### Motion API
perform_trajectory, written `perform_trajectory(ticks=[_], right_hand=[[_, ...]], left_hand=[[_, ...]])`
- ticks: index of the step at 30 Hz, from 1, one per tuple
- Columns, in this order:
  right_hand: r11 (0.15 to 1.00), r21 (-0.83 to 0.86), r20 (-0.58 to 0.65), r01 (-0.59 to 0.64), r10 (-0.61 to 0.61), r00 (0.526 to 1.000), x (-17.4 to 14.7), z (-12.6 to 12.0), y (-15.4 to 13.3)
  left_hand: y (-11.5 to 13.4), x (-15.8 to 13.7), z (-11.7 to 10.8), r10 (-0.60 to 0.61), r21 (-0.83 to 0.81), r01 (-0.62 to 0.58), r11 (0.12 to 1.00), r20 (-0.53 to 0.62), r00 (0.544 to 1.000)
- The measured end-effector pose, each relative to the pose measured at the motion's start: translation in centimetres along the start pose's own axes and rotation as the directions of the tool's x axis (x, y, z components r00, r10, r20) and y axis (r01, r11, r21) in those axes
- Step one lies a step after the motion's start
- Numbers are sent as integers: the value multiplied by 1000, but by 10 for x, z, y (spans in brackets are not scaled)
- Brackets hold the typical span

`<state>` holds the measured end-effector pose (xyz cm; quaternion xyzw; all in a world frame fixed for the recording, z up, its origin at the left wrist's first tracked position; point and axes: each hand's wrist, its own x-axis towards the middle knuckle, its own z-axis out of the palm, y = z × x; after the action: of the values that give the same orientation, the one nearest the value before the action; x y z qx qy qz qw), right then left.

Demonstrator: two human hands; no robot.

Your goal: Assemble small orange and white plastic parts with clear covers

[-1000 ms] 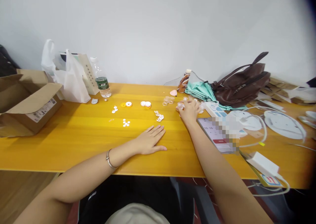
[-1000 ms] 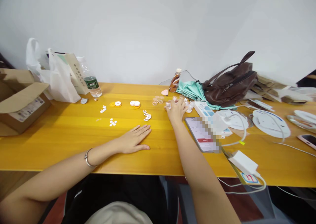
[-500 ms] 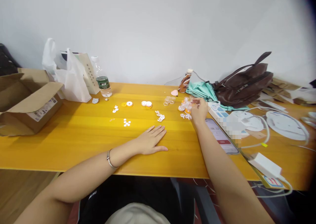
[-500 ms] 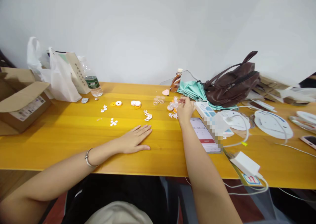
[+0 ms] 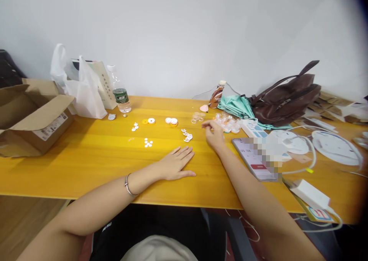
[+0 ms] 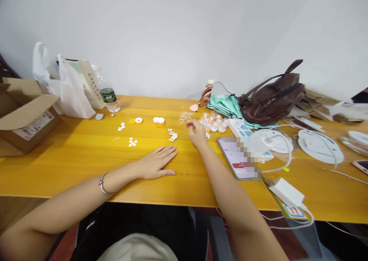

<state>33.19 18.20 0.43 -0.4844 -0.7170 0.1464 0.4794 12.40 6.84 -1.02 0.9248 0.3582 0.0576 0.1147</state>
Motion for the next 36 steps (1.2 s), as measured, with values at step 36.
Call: perform_trajectory(ticks=[36], right_hand=[[982, 89, 423, -166, 114, 899, -3, 16, 4]], left_hand=[[-173, -97, -87, -661, -330, 577, 747, -451, 599]])
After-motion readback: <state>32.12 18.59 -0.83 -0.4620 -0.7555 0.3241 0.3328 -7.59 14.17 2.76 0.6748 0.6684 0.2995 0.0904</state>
